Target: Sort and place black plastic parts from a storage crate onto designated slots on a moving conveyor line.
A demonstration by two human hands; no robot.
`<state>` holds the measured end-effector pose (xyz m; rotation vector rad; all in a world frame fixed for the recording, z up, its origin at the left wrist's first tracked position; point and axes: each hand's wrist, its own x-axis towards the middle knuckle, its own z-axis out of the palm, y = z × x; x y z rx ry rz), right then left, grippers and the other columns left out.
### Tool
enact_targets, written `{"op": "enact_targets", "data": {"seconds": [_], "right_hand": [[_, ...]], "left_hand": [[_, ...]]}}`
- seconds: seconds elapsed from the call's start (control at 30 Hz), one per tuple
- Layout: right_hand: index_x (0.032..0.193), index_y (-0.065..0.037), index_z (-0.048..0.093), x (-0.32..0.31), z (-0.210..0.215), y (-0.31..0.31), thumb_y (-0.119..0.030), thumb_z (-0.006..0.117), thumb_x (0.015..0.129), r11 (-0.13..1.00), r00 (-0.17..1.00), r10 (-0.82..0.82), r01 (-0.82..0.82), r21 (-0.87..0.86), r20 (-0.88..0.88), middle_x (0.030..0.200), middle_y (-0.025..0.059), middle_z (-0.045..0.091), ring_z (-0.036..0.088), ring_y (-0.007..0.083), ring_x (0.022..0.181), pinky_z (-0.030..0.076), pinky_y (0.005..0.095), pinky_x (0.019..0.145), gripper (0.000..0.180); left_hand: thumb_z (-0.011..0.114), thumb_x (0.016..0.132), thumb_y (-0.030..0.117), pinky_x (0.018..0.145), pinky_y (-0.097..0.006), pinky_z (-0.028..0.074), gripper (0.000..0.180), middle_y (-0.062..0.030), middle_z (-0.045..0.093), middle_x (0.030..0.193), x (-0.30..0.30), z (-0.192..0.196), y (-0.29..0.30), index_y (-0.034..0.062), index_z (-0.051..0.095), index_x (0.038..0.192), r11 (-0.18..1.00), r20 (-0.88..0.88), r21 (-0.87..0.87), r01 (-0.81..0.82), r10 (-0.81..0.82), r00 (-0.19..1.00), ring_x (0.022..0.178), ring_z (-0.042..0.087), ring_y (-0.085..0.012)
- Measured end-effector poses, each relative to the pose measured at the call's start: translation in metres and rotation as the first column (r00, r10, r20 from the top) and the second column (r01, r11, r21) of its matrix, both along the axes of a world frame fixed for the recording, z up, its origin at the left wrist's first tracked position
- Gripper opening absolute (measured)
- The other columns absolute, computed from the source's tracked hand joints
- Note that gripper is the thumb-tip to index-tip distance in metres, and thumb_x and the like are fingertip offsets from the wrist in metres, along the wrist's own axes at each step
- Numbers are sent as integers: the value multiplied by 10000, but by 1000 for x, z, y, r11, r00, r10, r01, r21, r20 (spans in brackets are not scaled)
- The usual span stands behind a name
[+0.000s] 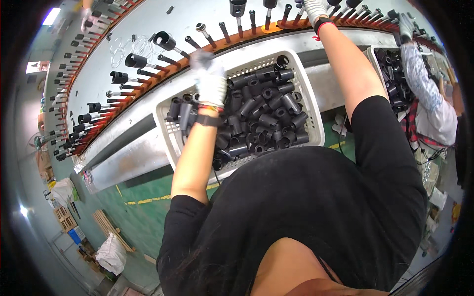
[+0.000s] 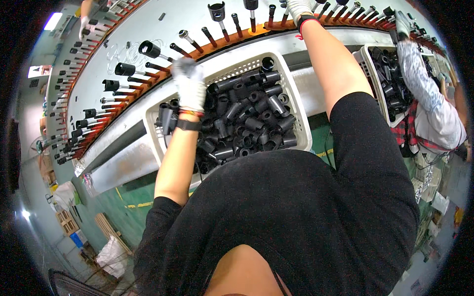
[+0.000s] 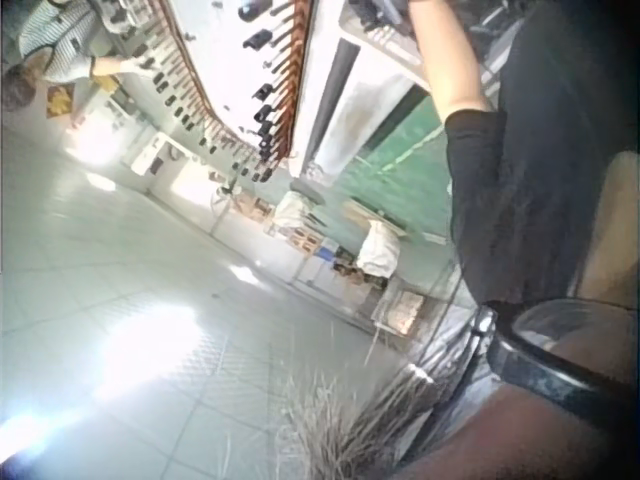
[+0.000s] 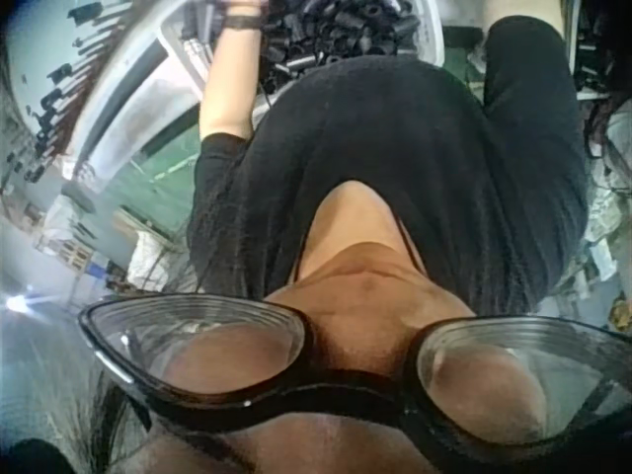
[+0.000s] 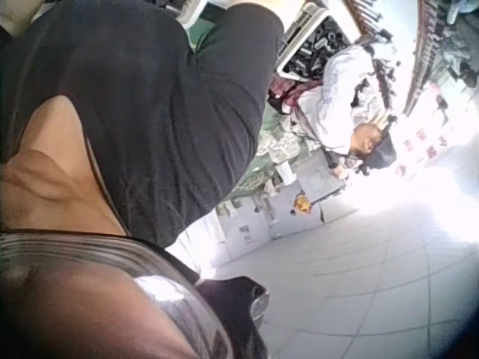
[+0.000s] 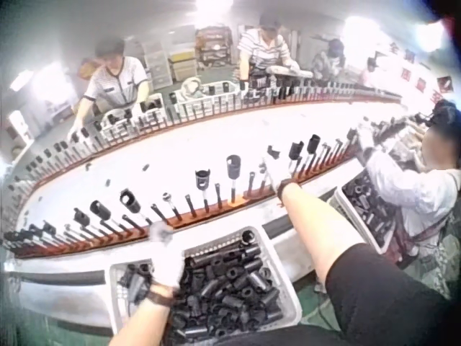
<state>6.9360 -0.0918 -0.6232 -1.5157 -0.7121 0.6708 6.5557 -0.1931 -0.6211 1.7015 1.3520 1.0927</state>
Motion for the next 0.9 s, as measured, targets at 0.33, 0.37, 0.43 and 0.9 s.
{"op": "enact_targets", "data": {"seconds": [0.33, 0.37, 0.43, 0.9], "right_hand": [[1064, -47, 697, -54, 3, -5, -646, 624, 849, 898, 913, 392, -354, -262, 112, 933, 68, 723, 611, 188, 882, 452, 384, 873, 641], [1063, -49, 702, -60, 6, -3, -646, 640, 837, 899, 914, 376, -321, -298, 152, 949, 79, 725, 618, 195, 895, 457, 379, 877, 641], [1073, -47, 706, -55, 1, 9, -663, 675, 794, 883, 930, 307, -199, -425, 201, 992, 123, 728, 640, 229, 949, 474, 370, 901, 677], [1281, -14, 560, -156, 33, -106, -482, 652, 869, 756, 745, 626, -508, -412, 231, 1117, 186, 666, 622, 336, 1077, 485, 408, 948, 631]], "left_hand": [[504, 894, 114, 880, -446, 489, 310, -155, 557, 1265, 25, -59, -134, 105, 611, 1184, 856, -817, -324, 404, -468, 337, 1079, 568, -338], [446, 925, 95, 876, -446, 486, 309, -140, 546, 1242, 26, -52, -136, 122, 595, 1195, 852, -818, -349, 392, -481, 317, 1082, 563, -335], [517, 899, 123, 856, -444, 492, 300, -130, 582, 1140, 32, -40, -134, 127, 586, 1191, 847, -797, -366, 386, -500, 340, 1051, 578, -336], [874, 715, 284, 807, -292, 501, 491, -75, 631, 933, -65, 35, -131, 60, 554, 1012, 916, -81, -402, 6, -42, 996, 855, 599, -152]]}}
